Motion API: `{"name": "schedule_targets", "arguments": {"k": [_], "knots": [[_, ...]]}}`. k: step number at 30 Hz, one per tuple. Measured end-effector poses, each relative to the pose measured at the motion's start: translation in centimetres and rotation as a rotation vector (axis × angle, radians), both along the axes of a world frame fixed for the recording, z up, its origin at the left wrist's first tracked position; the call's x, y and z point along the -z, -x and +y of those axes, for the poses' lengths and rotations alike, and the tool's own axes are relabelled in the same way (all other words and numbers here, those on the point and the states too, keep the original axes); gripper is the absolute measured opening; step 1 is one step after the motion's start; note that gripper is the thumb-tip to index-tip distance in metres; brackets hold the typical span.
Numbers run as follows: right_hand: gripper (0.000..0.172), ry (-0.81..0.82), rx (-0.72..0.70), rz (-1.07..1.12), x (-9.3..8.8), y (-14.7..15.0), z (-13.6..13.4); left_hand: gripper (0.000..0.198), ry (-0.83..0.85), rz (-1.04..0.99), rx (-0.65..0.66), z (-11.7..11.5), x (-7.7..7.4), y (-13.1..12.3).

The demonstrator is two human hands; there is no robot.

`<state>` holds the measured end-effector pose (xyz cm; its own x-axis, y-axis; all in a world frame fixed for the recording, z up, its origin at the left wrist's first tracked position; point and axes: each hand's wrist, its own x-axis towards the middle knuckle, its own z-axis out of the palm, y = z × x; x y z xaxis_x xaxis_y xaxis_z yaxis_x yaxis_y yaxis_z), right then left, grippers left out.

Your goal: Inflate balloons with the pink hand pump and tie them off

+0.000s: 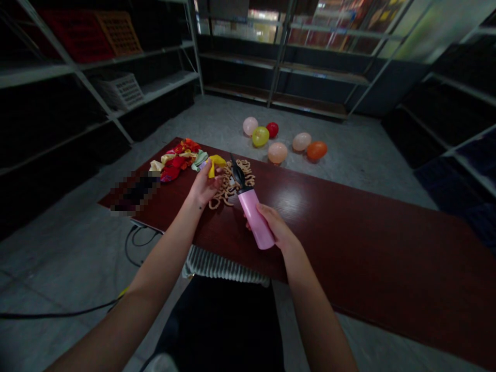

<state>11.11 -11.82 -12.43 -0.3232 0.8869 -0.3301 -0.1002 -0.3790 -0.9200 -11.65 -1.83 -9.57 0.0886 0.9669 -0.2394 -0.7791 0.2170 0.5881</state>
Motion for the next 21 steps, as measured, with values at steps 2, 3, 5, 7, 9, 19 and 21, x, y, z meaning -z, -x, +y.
{"name": "schedule_targets", "arguments": {"k": [2,3,5,7,9,19,21], "knots": [[0.055,0.012,0.015,-0.002,-0.1,0.1,-0.1,0.021,-0.068,-0.042,-0.009,0.0,0.1,-0.1],[0.055,0.019,0.025,-0.002,-0.1,0.1,-0.1,0.021,-0.101,-0.047,-0.009,0.0,0.2,-0.1],[0.053,0.028,0.039,-0.004,-0.2,0.2,-0.2,0.021,-0.126,0.027,-0.035,0.1,0.4,-0.1],[0.053,0.031,0.041,-0.006,-0.4,0.2,-0.3,0.021,-0.120,0.105,-0.099,0.2,0.6,-0.1],[0.053,0.039,0.020,-0.007,-0.5,0.3,-0.4,0.027,-0.102,0.107,-0.148,0.3,0.8,0.0],[0.055,0.079,-0.100,-0.102,-0.5,0.7,-1.2,0.044,-0.180,0.102,-0.122,0.1,0.5,-0.2],[0.055,0.054,-0.090,-0.137,-0.4,0.9,-1.1,0.043,-0.208,0.114,-0.119,-0.1,0.2,-0.3]]}}
